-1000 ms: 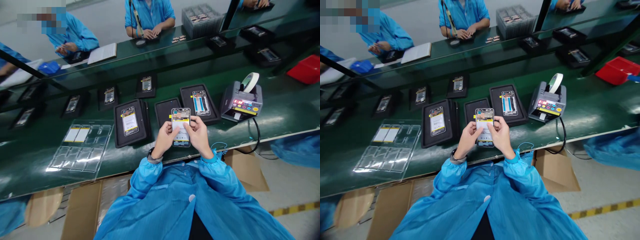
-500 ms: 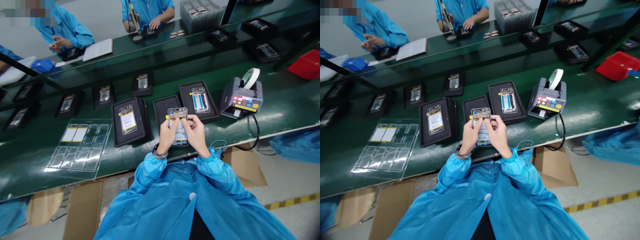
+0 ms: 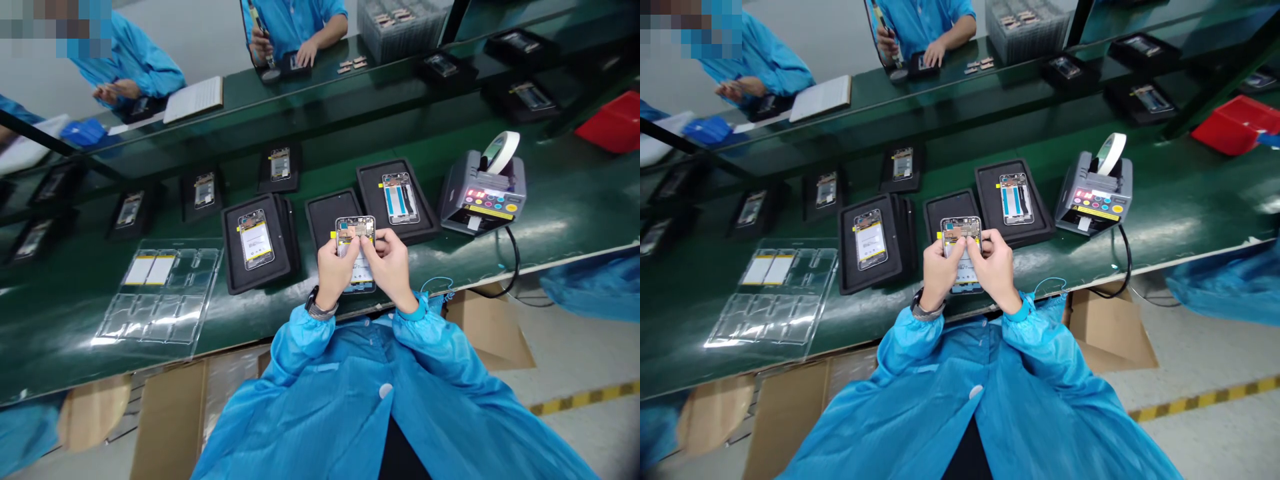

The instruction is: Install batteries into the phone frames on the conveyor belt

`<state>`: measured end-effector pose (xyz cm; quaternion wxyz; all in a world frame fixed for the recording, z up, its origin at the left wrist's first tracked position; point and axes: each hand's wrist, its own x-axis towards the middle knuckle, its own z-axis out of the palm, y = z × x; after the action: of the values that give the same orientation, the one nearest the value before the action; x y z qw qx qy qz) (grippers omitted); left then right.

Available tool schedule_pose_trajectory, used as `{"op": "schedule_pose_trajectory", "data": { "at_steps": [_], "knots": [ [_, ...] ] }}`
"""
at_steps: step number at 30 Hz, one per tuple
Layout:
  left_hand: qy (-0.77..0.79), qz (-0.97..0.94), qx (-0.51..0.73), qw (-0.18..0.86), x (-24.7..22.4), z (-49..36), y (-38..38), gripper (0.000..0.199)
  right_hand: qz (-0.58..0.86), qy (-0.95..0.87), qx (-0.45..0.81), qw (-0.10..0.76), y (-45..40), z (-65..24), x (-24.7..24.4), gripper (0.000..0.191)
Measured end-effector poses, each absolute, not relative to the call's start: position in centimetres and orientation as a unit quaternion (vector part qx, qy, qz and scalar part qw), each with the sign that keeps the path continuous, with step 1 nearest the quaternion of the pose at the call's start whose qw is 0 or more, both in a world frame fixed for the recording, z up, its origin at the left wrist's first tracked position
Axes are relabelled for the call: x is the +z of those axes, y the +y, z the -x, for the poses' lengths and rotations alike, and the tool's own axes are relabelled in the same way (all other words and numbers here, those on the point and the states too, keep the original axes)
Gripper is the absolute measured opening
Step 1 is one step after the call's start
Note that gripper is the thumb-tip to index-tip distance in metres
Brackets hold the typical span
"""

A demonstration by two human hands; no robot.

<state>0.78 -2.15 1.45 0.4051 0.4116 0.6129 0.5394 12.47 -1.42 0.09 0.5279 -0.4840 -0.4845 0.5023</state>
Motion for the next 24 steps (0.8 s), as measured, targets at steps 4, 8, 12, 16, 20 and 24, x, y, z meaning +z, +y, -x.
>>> {"op": "schedule_pose_trajectory", "data": {
  "at_steps": [4, 8, 12, 16, 20, 24],
  "knots": [
    [0.625, -0.416, 0.539, 0.382, 1.5, -0.9, -2.1, 0.026, 0.486, -0.487, 0.491, 0.534, -1.5, -12.5, 0.1, 0.033],
    [0.624, -0.402, 0.538, 0.400, 1.0, -0.9, -2.0, 0.029, 0.496, -0.484, 0.483, 0.535, -1.3, -12.4, -0.3, 0.032],
    [0.589, -0.371, 0.533, 0.481, 0.3, -0.5, -2.2, 0.039, 0.510, -0.466, 0.490, 0.531, -1.1, -12.3, -0.4, 0.036],
    [0.484, -0.320, 0.489, 0.651, -0.5, 0.2, -2.8, 0.053, 0.520, -0.474, 0.506, 0.500, -0.8, -15.4, -0.2, 0.040],
    [0.440, -0.270, 0.452, 0.727, -1.0, 0.8, -3.0, 0.051, 0.636, -0.362, 0.334, 0.594, -0.2, -23.0, -0.3, 0.038],
    [0.424, -0.248, 0.455, 0.743, -1.0, 1.1, -2.8, 0.052, 0.706, -0.277, 0.214, 0.616, 1.2, -29.4, -1.3, 0.029]
  ]
}}
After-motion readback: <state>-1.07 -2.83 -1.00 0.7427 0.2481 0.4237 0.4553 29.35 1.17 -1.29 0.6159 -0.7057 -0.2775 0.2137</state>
